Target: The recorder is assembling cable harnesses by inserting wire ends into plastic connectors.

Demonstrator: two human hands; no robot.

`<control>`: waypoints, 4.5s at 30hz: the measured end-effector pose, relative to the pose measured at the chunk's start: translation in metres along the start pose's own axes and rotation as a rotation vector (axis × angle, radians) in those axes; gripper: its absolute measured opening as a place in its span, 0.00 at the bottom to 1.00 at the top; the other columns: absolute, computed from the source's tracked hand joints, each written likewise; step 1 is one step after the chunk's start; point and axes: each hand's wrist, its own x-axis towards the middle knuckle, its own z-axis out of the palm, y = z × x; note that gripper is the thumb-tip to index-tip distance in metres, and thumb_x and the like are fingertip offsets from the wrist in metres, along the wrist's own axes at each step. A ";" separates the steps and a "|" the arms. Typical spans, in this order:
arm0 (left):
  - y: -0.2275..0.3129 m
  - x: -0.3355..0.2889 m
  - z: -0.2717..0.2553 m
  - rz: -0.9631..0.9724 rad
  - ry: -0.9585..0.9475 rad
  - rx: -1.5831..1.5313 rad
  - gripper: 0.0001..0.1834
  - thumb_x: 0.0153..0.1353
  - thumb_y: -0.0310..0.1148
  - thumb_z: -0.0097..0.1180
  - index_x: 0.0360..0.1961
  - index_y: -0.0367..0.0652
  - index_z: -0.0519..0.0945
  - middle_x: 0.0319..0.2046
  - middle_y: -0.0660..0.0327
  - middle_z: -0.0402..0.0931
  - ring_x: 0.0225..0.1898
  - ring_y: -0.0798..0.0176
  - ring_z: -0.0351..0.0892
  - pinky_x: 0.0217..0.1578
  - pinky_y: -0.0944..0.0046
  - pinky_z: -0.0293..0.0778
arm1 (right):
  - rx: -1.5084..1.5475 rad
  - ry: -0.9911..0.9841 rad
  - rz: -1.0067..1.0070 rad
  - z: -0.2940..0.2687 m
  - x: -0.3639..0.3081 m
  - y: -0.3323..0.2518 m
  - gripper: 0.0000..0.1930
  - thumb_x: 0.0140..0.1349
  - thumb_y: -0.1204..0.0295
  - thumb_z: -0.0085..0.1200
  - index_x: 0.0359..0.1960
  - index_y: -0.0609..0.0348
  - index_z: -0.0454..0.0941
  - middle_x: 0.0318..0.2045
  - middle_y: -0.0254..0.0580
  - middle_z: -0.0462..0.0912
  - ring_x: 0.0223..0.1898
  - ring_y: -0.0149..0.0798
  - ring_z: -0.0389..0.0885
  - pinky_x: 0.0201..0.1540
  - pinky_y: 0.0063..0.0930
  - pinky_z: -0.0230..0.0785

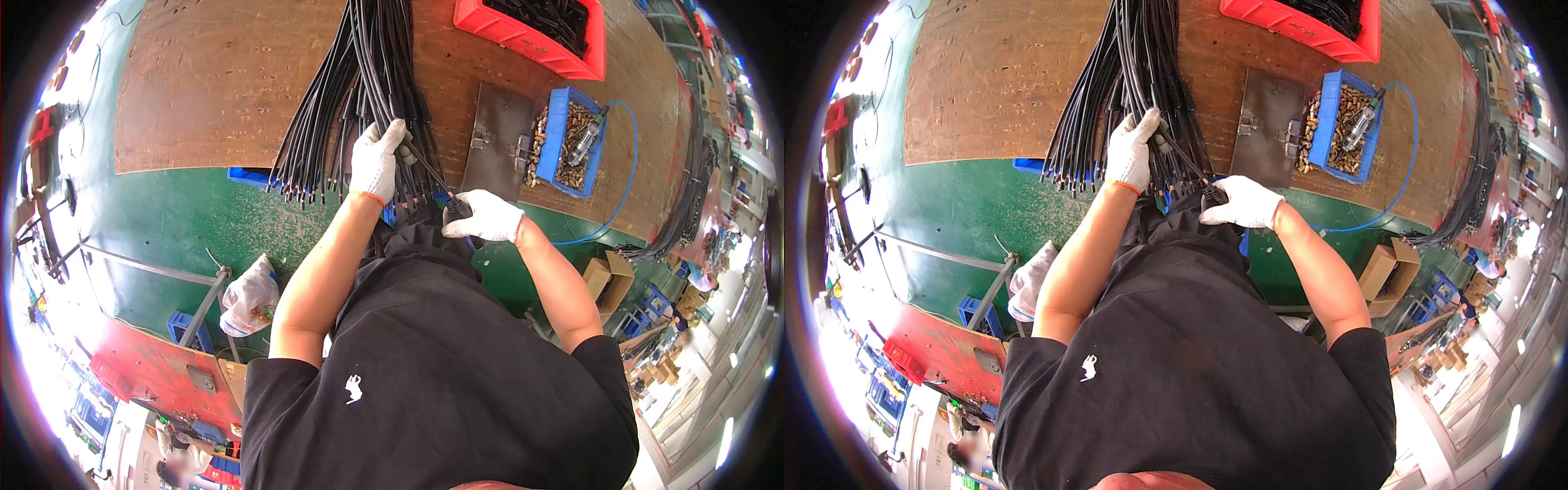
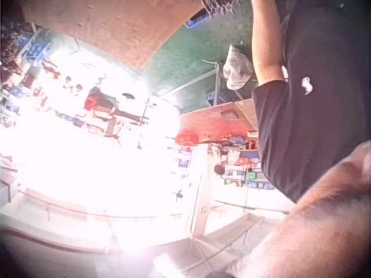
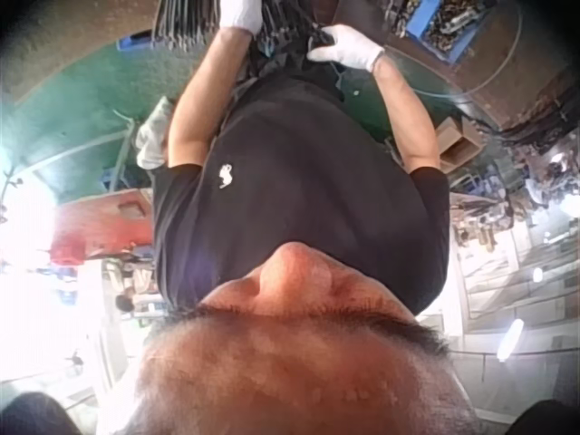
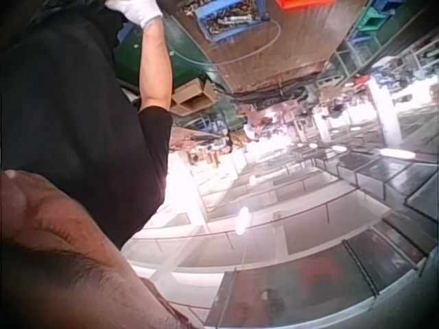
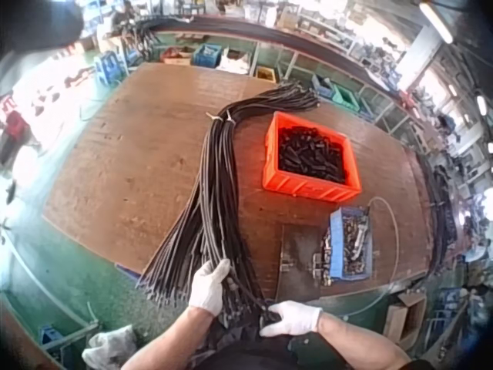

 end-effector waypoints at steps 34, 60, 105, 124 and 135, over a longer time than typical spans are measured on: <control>0.024 0.026 -0.016 -0.533 -0.294 -0.034 0.09 0.71 0.37 0.63 0.39 0.43 0.86 0.27 0.67 0.82 0.25 0.70 0.80 0.26 0.67 0.76 | 1.163 0.199 -0.046 0.008 0.085 -0.008 0.21 0.74 0.46 0.58 0.42 0.52 0.84 0.30 0.35 0.87 0.24 0.32 0.84 0.26 0.30 0.79; 0.042 0.097 -0.006 0.079 0.204 0.555 0.28 0.70 0.41 0.68 0.64 0.35 0.77 0.40 0.64 0.83 0.28 0.75 0.77 0.27 0.70 0.77 | 0.579 0.154 0.019 0.019 0.082 -0.027 0.21 0.62 0.55 0.74 0.42 0.64 0.88 0.34 0.36 0.87 0.36 0.29 0.81 0.45 0.29 0.74; 0.025 -0.009 -0.042 -0.251 -0.123 0.038 0.08 0.73 0.35 0.63 0.47 0.46 0.80 0.31 0.68 0.78 0.27 0.75 0.72 0.27 0.73 0.68 | 0.527 0.494 -0.416 0.002 0.126 -0.055 0.15 0.73 0.70 0.63 0.56 0.63 0.86 0.47 0.34 0.90 0.47 0.25 0.84 0.54 0.23 0.76; 0.023 0.012 -0.026 -0.163 -0.097 0.167 0.09 0.72 0.37 0.65 0.40 0.43 0.84 0.32 0.68 0.83 0.29 0.74 0.80 0.32 0.69 0.78 | -0.297 0.342 -0.436 -0.006 0.037 0.001 0.16 0.70 0.62 0.59 0.50 0.60 0.87 0.45 0.52 0.87 0.48 0.52 0.87 0.54 0.41 0.79; 0.009 0.010 -0.020 -0.024 -0.066 0.210 0.09 0.73 0.34 0.63 0.39 0.37 0.85 0.32 0.67 0.82 0.32 0.74 0.79 0.33 0.68 0.79 | -0.230 0.219 -0.301 0.003 0.016 0.014 0.20 0.70 0.60 0.62 0.54 0.65 0.86 0.46 0.53 0.87 0.47 0.50 0.87 0.54 0.38 0.78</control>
